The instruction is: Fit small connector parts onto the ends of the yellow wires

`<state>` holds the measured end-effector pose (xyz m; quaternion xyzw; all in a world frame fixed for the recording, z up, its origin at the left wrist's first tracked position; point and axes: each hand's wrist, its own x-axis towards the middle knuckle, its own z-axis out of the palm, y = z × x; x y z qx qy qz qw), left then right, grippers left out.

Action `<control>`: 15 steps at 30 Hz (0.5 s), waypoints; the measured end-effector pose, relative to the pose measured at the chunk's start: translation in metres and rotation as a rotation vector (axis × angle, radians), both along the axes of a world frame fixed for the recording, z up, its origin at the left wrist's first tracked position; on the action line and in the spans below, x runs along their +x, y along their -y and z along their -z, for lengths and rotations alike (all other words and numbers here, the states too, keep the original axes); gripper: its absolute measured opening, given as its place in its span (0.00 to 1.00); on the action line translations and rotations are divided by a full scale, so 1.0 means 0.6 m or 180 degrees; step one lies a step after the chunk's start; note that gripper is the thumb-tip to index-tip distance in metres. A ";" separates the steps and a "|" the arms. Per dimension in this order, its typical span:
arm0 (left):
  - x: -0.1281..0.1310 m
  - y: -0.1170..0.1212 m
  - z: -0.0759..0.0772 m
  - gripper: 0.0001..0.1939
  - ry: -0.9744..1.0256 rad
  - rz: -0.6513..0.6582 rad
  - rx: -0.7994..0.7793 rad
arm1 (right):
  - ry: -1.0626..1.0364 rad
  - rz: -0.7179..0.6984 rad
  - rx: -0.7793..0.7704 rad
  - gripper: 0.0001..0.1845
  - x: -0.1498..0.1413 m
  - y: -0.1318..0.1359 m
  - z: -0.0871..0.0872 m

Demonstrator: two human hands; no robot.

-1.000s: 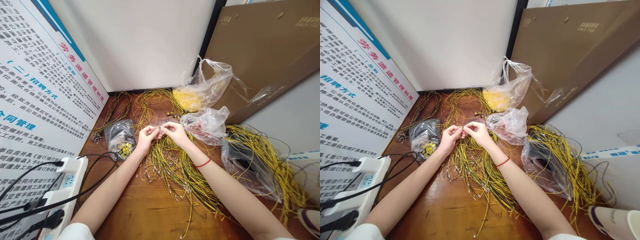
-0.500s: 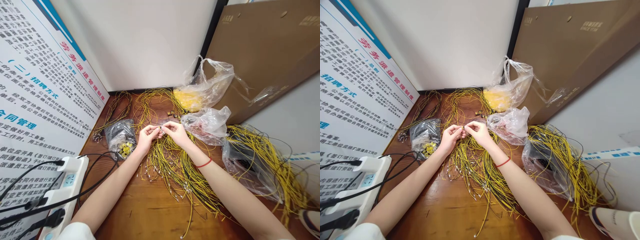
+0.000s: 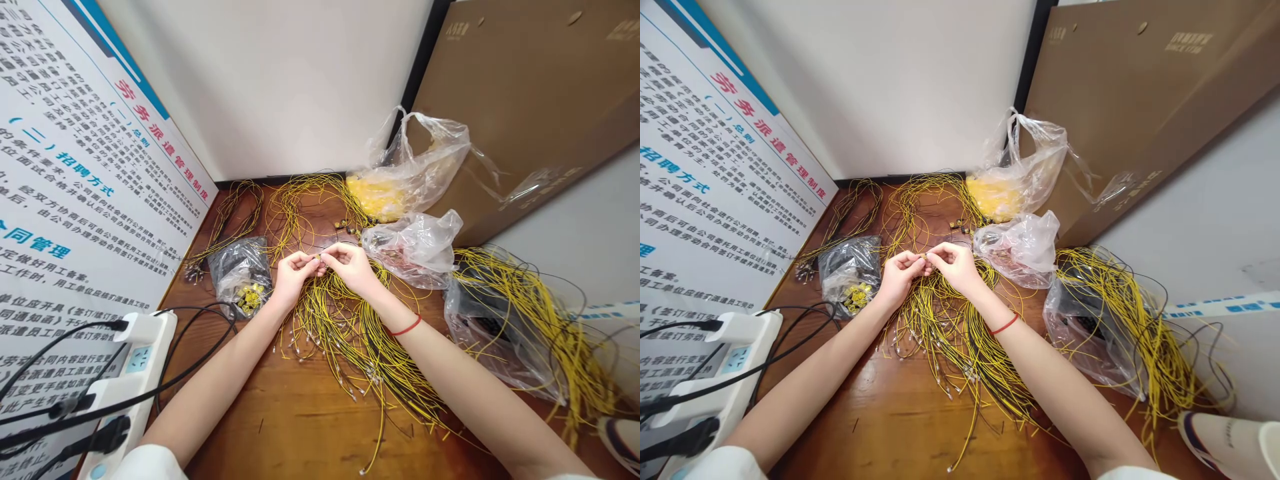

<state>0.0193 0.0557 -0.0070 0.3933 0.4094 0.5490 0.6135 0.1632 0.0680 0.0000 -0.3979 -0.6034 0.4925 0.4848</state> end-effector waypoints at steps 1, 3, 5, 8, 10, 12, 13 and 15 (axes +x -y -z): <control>0.000 0.000 0.000 0.20 0.0012 0.0005 -0.0010 | 0.0014 0.0011 0.0002 0.15 0.000 0.000 0.000; 0.000 0.001 -0.001 0.20 0.0043 0.0017 -0.0025 | 0.0015 0.0019 -0.0006 0.15 0.002 -0.001 0.001; 0.001 0.001 -0.003 0.21 0.0074 0.0020 -0.0027 | -0.0008 0.0034 -0.0018 0.15 0.003 -0.003 0.001; 0.003 0.001 -0.008 0.22 0.0087 -0.0005 -0.0062 | -0.0011 0.0168 -0.0019 0.17 0.004 -0.006 0.003; 0.005 0.000 -0.014 0.23 0.0054 -0.0048 -0.0100 | -0.0032 0.0270 -0.0058 0.19 0.005 -0.007 0.005; 0.005 -0.001 -0.021 0.23 0.0015 -0.0116 -0.0091 | -0.0077 0.0336 -0.0112 0.20 0.006 -0.009 0.005; 0.005 -0.002 -0.025 0.23 0.0005 -0.0152 -0.0067 | -0.0098 0.0362 -0.0129 0.19 0.007 -0.009 0.006; 0.004 -0.004 -0.029 0.24 0.0009 -0.0201 -0.0015 | -0.0132 0.0392 -0.0142 0.19 0.007 -0.010 0.005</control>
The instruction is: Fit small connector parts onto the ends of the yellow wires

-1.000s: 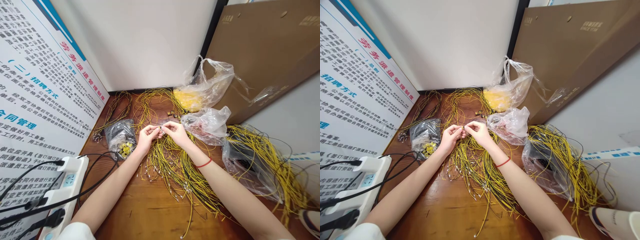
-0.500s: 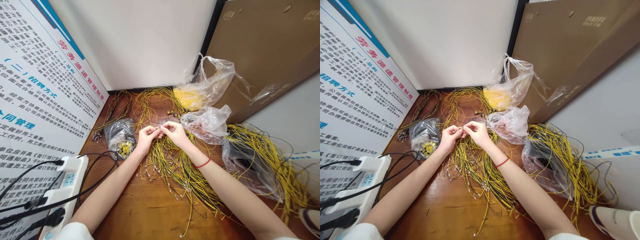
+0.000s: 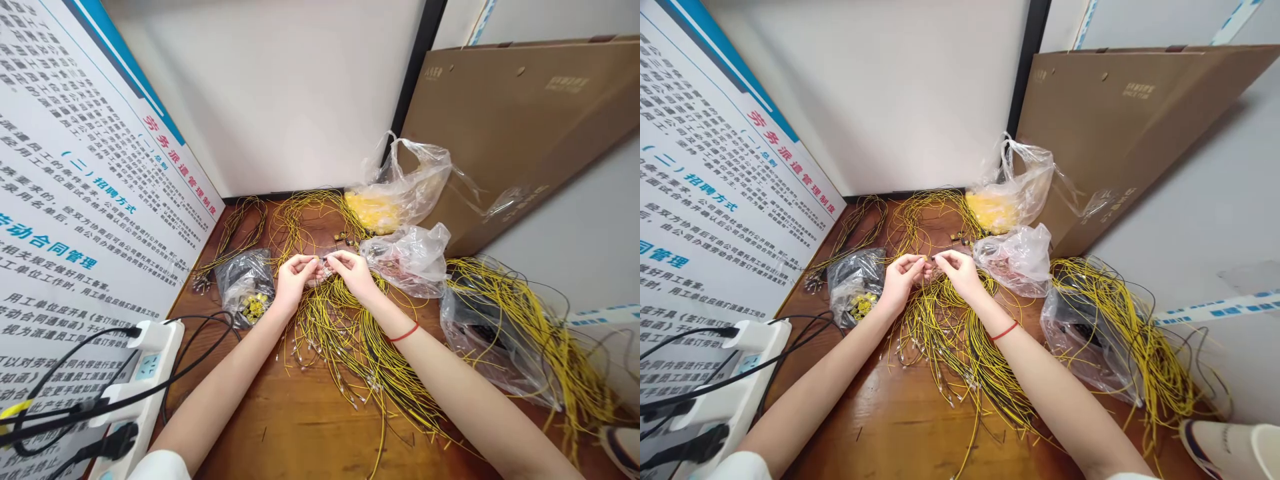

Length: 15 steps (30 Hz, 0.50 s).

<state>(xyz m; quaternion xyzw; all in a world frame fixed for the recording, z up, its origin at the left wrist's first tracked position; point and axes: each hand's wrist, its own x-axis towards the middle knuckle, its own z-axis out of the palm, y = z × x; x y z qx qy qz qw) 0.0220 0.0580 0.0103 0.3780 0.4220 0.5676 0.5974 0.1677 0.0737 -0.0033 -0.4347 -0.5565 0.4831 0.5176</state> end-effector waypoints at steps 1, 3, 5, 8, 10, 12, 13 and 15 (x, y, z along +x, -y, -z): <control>-0.001 0.000 0.000 0.24 0.0002 -0.0008 0.0015 | -0.0017 0.0011 0.0001 0.18 0.000 0.000 0.000; -0.002 -0.001 0.002 0.24 -0.0012 -0.0003 0.0012 | -0.0047 0.0018 0.0002 0.18 0.000 -0.001 0.000; -0.002 0.000 0.007 0.24 -0.0039 0.0029 -0.0024 | -0.0048 -0.0011 0.0013 0.19 -0.001 -0.001 0.002; -0.001 0.000 0.015 0.24 -0.0059 0.0069 -0.0064 | 0.0010 -0.0062 0.0069 0.19 -0.003 -0.001 0.005; -0.001 0.000 0.017 0.24 -0.0027 0.0033 -0.0066 | 0.0061 0.0033 0.0133 0.17 -0.002 -0.001 0.004; -0.001 -0.001 0.018 0.25 0.0044 -0.0057 -0.0067 | 0.0253 0.0281 0.0279 0.14 0.002 -0.001 0.001; -0.002 -0.001 0.018 0.25 0.0081 -0.0094 -0.0070 | 0.0461 0.0408 0.0405 0.12 0.005 -0.002 -0.003; -0.003 -0.002 0.019 0.25 0.0115 -0.0126 -0.0068 | 0.1103 0.0486 0.0693 0.06 0.010 -0.007 -0.010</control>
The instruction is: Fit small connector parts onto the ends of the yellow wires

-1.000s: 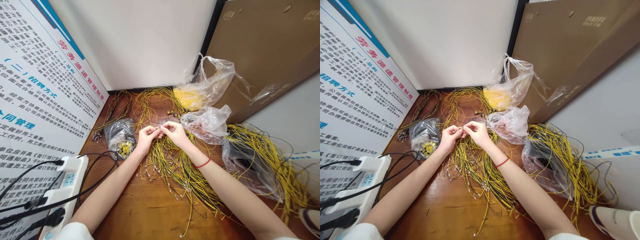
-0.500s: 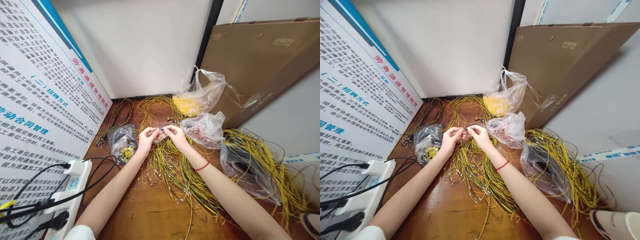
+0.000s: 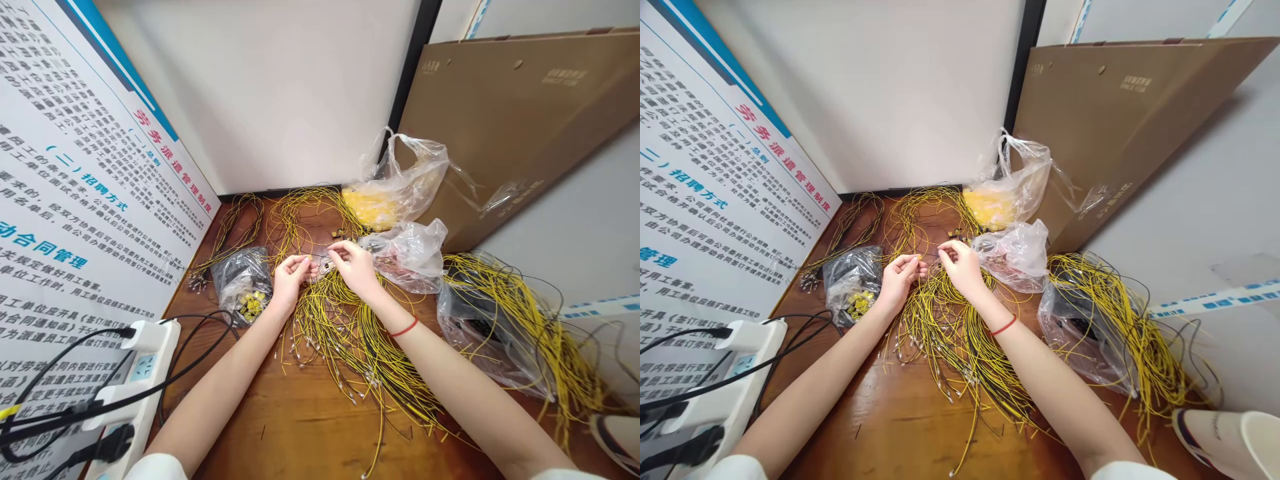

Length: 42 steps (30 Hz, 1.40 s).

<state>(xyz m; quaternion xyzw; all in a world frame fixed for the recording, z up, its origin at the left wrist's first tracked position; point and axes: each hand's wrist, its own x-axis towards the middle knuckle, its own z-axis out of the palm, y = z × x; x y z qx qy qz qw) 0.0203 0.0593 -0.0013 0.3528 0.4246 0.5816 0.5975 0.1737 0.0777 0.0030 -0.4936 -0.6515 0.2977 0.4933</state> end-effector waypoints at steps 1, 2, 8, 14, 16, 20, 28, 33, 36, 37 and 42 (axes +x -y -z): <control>-0.001 0.000 0.001 0.24 -0.0008 0.0014 0.0004 | 0.0395 -0.0041 0.0066 0.04 0.002 -0.004 -0.004; -0.001 -0.001 0.002 0.24 -0.0027 0.0039 0.0009 | 0.0784 -0.0122 0.0076 0.03 0.004 -0.008 -0.007; -0.002 -0.001 0.007 0.24 -0.0002 0.0107 0.0010 | 0.2136 -0.0519 -0.0013 0.08 0.003 -0.025 -0.016; -0.002 -0.001 0.004 0.24 0.0076 0.0107 -0.0030 | 0.1631 -0.0151 0.0157 0.06 -0.006 -0.009 -0.021; -0.002 -0.001 0.005 0.24 0.0080 0.0097 -0.0013 | 0.0803 -0.0088 -0.0020 0.05 -0.012 -0.003 -0.016; -0.003 -0.002 0.008 0.22 0.0074 0.0082 0.0063 | -0.0856 -0.0573 -0.0734 0.12 -0.027 0.006 0.002; -0.003 -0.002 0.011 0.20 0.0033 0.0077 0.0092 | -0.1432 -0.0621 -0.0881 0.14 -0.032 0.004 0.009; -0.002 -0.001 0.006 0.20 -0.0022 0.0082 0.0134 | -0.1302 -0.0561 -0.0787 0.14 -0.036 0.004 0.010; -0.002 -0.001 0.008 0.19 -0.0074 0.0086 0.0171 | -0.1271 -0.0518 -0.0746 0.15 -0.039 0.005 0.012; -0.002 -0.002 0.009 0.19 -0.0080 0.0079 0.0177 | -0.1266 -0.0515 -0.0737 0.16 -0.039 0.006 0.012; -0.002 -0.003 0.015 0.19 -0.0051 0.0063 0.0191 | -0.1352 -0.0623 -0.0728 0.17 -0.040 0.008 0.008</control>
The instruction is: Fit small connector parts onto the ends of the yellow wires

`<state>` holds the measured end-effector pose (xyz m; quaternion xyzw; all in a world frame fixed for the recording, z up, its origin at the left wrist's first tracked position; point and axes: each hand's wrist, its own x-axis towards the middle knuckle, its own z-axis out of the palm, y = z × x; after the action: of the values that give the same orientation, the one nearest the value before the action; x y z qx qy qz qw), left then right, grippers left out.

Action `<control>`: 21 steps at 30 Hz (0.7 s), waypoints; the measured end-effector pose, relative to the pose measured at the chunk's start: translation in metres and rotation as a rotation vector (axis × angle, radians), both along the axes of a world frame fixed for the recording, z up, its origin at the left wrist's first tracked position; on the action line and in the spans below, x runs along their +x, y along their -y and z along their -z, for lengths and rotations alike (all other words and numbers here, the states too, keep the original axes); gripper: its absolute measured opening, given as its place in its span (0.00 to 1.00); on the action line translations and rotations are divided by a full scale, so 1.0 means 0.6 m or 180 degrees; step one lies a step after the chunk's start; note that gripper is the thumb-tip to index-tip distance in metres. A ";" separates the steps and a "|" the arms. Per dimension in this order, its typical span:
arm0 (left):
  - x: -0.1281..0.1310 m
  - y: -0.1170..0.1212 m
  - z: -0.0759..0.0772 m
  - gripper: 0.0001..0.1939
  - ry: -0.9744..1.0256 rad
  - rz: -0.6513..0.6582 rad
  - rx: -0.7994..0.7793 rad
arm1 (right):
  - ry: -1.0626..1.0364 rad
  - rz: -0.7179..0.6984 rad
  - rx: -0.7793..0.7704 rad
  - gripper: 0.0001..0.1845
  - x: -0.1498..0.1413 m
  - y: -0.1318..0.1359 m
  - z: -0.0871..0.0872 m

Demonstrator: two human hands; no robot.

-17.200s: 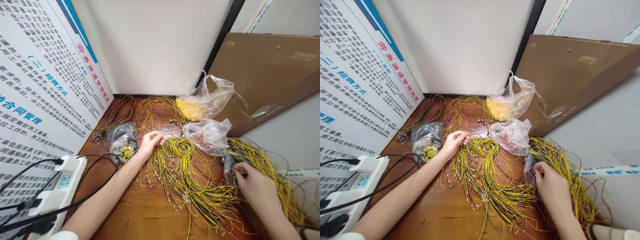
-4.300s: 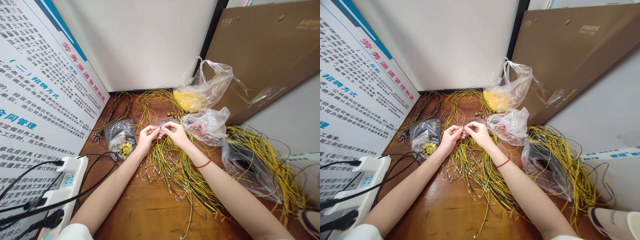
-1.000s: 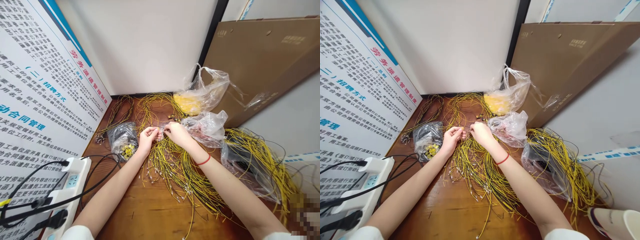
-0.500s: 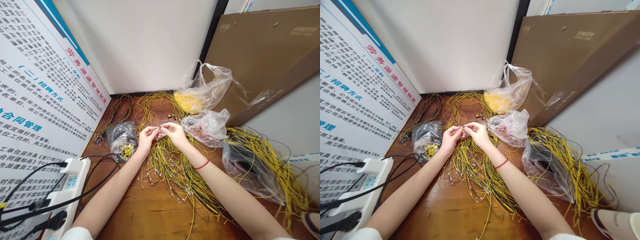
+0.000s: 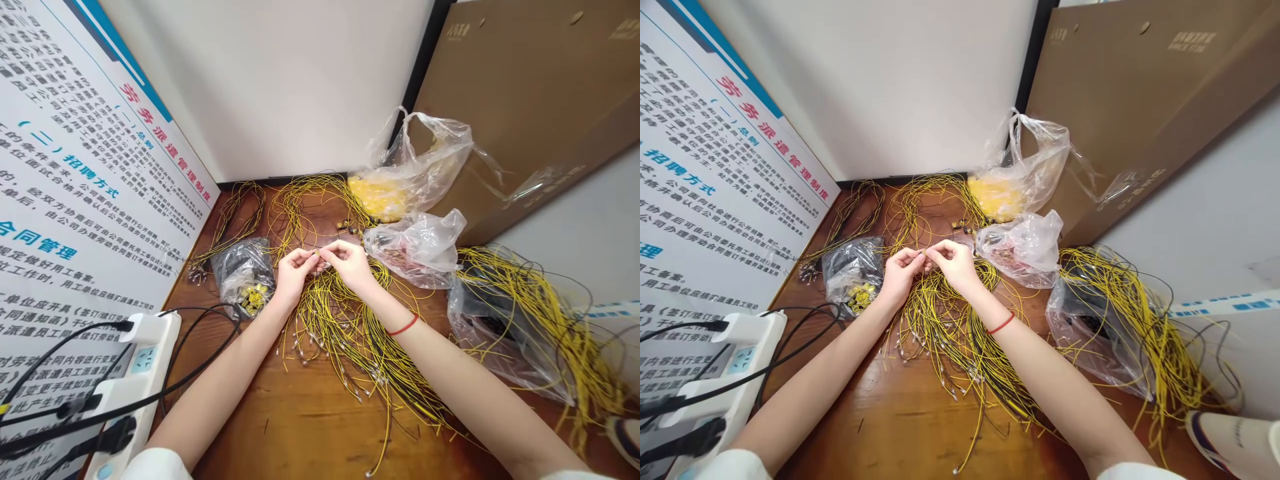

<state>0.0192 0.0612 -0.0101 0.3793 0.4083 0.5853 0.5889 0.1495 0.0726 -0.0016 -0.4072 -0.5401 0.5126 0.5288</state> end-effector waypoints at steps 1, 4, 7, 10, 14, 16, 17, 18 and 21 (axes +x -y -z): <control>0.000 0.000 0.000 0.19 0.0007 0.0002 0.0007 | -0.0029 -0.0052 -0.0003 0.18 0.000 0.000 -0.002; -0.001 0.001 -0.002 0.19 0.0023 0.0047 0.0014 | -0.0073 -0.0180 -0.0008 0.19 0.001 0.000 -0.005; -0.001 0.002 -0.006 0.19 0.0006 0.0107 0.0004 | -0.0081 -0.0219 -0.0049 0.20 0.004 -0.001 -0.004; -0.001 0.002 -0.007 0.20 -0.0027 0.0162 -0.0042 | -0.0109 -0.0183 -0.0127 0.19 0.007 -0.003 -0.001; -0.002 0.001 -0.007 0.21 0.0029 0.0158 -0.0082 | -0.0041 -0.0046 -0.0135 0.18 0.010 -0.005 0.005; -0.003 0.001 -0.006 0.21 0.0024 0.0153 -0.0083 | -0.0004 -0.0029 -0.0139 0.17 0.011 -0.005 0.006; -0.003 0.000 -0.006 0.21 0.0008 0.0153 -0.0074 | 0.0004 -0.0038 -0.0146 0.17 0.011 -0.005 0.006; -0.004 0.000 -0.006 0.21 -0.0009 0.0159 -0.0061 | 0.0008 -0.0049 -0.0154 0.16 0.011 -0.005 0.006; -0.004 0.000 -0.005 0.21 -0.0028 0.0168 -0.0030 | 0.0022 -0.0044 -0.0166 0.16 0.012 -0.004 0.005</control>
<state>0.0168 0.0609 -0.0073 0.3898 0.4035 0.5660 0.6041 0.1565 0.0753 -0.0047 -0.4189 -0.5312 0.5288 0.5126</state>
